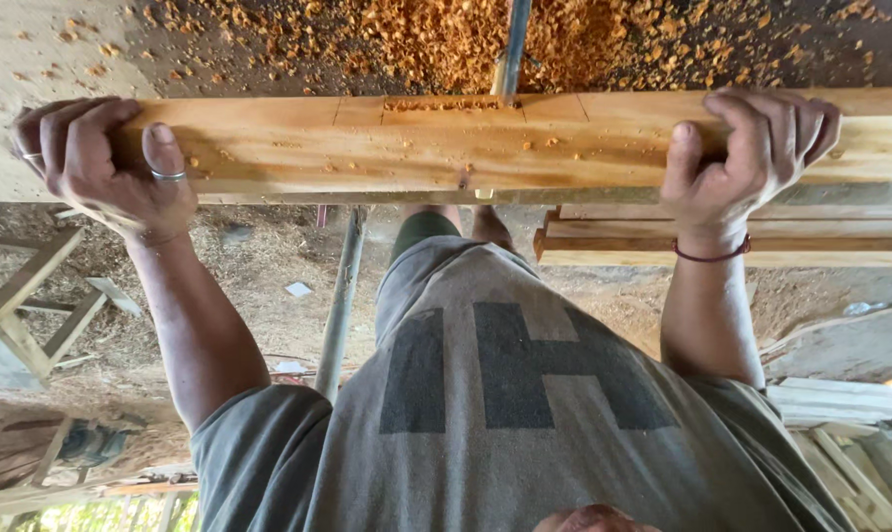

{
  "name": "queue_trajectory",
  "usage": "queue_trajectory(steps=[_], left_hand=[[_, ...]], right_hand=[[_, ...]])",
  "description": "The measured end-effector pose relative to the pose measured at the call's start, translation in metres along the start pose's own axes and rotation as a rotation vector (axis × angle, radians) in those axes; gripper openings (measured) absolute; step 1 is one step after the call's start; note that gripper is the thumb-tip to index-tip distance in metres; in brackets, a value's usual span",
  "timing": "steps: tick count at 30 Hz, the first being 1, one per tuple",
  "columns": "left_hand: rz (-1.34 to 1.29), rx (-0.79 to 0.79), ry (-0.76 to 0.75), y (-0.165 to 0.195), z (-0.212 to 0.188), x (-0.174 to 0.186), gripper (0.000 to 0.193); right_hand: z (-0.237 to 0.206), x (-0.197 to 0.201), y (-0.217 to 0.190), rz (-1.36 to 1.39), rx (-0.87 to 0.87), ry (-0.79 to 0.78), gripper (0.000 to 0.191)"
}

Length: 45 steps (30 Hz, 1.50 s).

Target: The person operates a drill press in a woodworking shop, holding a long wooden plank against the machine and boring a series of holes along marked positions on its face. They reposition the plank between holes, steadying it with both hands as the spinning bit cuts into the wood and produces shavings.

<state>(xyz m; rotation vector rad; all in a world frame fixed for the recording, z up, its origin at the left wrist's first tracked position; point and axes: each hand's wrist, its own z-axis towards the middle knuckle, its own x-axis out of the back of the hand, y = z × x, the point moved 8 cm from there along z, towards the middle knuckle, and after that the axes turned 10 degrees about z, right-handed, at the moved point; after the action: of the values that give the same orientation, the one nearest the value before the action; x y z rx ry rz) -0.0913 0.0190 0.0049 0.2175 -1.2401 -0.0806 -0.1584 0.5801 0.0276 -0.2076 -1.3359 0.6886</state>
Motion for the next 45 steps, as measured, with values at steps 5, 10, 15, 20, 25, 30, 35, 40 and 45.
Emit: queue_trajectory(steps=[5,10,15,20,25,30,35,40,45], left_hand=[[0.002,0.055,-0.084,0.004,-0.002,0.002,0.059],[0.01,0.024,-0.048,0.005,0.003,0.002,0.06],[0.012,0.022,-0.047,0.002,0.004,-0.001,0.06],[-0.003,0.016,-0.059,0.006,0.005,0.001,0.059],[-0.017,0.043,-0.081,0.013,0.01,0.004,0.057],[-0.017,0.041,-0.082,0.019,0.016,0.008,0.055],[-0.035,0.039,-0.096,0.02,0.016,0.008,0.055],[-0.01,0.033,-0.064,0.015,0.016,0.006,0.059],[-0.008,0.046,-0.061,0.012,0.015,0.002,0.059]], right_hand=[[-0.001,0.001,0.001,-0.009,-0.009,-0.008,0.039],[-0.005,0.0,0.003,0.003,0.02,0.003,0.039],[-0.007,-0.002,0.008,-0.015,0.034,0.025,0.042],[-0.008,-0.003,0.009,-0.008,0.042,0.033,0.044],[-0.006,-0.004,0.011,-0.007,0.015,0.019,0.044],[-0.004,-0.001,0.005,-0.001,0.026,0.015,0.041],[-0.003,-0.001,0.008,-0.014,-0.012,0.002,0.043],[-0.005,-0.005,0.011,-0.017,0.03,0.017,0.04],[-0.006,-0.004,0.016,-0.007,0.073,0.083,0.042]])
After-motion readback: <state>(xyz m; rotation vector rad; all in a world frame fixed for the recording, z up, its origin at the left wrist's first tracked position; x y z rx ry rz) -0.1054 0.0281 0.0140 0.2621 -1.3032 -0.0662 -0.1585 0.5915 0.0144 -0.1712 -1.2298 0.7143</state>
